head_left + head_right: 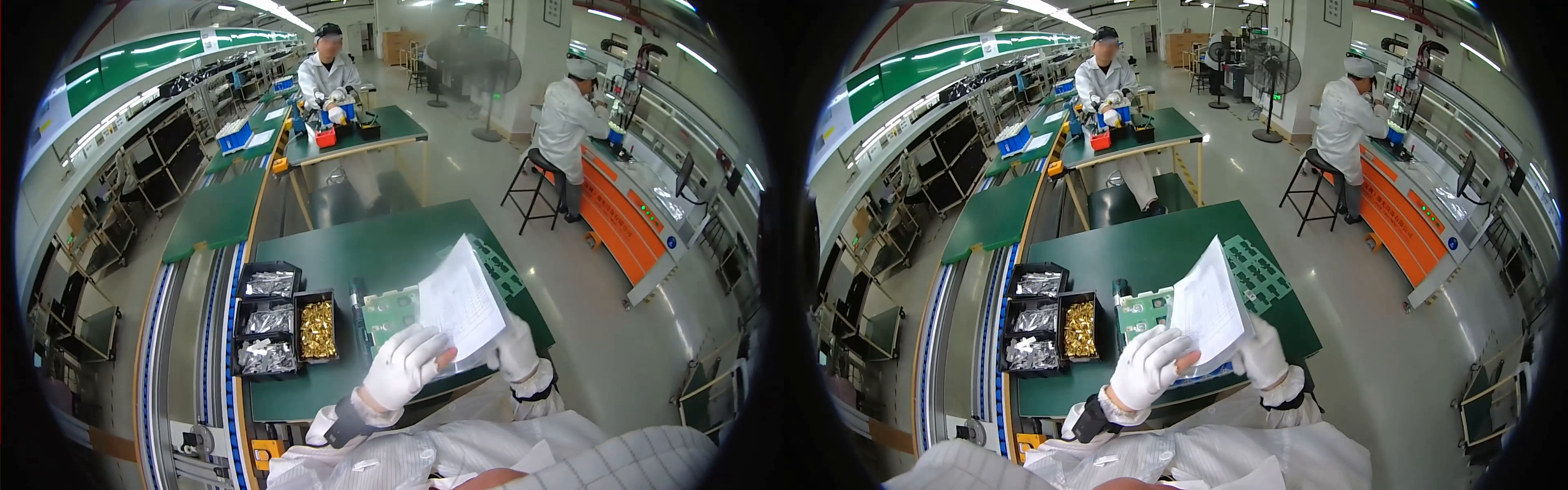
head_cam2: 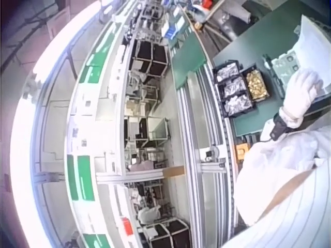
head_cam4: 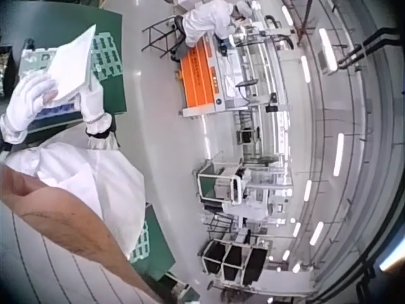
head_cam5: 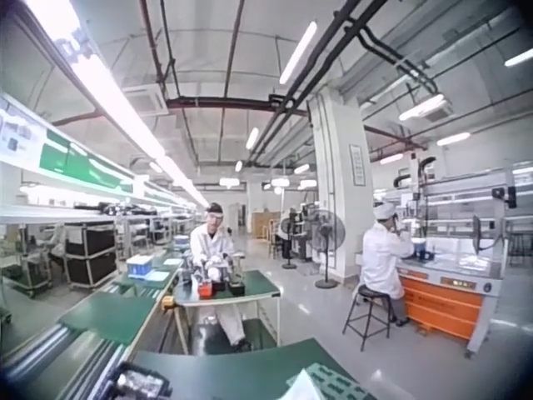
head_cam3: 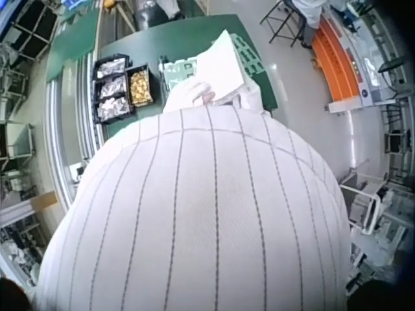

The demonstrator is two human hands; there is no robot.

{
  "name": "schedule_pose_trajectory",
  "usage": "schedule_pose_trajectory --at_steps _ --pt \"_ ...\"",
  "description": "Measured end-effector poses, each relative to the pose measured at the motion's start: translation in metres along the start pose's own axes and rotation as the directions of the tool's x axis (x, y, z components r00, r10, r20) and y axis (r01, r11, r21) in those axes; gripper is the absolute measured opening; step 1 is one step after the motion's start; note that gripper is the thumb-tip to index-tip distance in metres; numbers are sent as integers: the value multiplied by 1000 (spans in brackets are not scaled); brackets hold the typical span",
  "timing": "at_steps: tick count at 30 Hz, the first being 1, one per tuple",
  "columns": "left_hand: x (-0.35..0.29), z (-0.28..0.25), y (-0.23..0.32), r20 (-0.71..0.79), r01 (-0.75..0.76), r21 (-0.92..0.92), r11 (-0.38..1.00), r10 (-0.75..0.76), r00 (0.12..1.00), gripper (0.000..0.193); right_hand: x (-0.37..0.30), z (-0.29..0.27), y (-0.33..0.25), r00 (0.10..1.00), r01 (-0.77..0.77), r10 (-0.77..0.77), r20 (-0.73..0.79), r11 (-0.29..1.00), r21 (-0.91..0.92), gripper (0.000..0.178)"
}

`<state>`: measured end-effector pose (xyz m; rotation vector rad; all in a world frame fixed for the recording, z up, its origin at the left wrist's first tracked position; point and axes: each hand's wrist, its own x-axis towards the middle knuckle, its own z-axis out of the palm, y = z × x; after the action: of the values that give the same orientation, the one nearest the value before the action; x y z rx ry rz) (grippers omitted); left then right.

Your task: A worker reads a document, picks up metal plates from a bin, and places them onto a circuit board. They use a power tool to secure the plates, then receive a battery pack and place the board on top of it.

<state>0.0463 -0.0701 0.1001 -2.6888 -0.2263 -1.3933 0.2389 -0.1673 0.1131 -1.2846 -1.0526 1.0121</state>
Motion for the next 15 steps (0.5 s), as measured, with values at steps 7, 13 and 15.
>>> schedule_pose_trajectory --at_steps 7,13,15 --pt "3 15 2 161 6 -59 998 3 987 28 -22 -23 30 985 -77 45 164 978 193 45" --pt "-5 3 -2 200 -2 -178 984 38 979 47 -11 -57 47 857 -65 91 -507 995 70 15" --pt "-13 -2 -11 165 186 -294 937 -142 976 46 -6 -99 75 685 -69 102 -722 995 75 25"
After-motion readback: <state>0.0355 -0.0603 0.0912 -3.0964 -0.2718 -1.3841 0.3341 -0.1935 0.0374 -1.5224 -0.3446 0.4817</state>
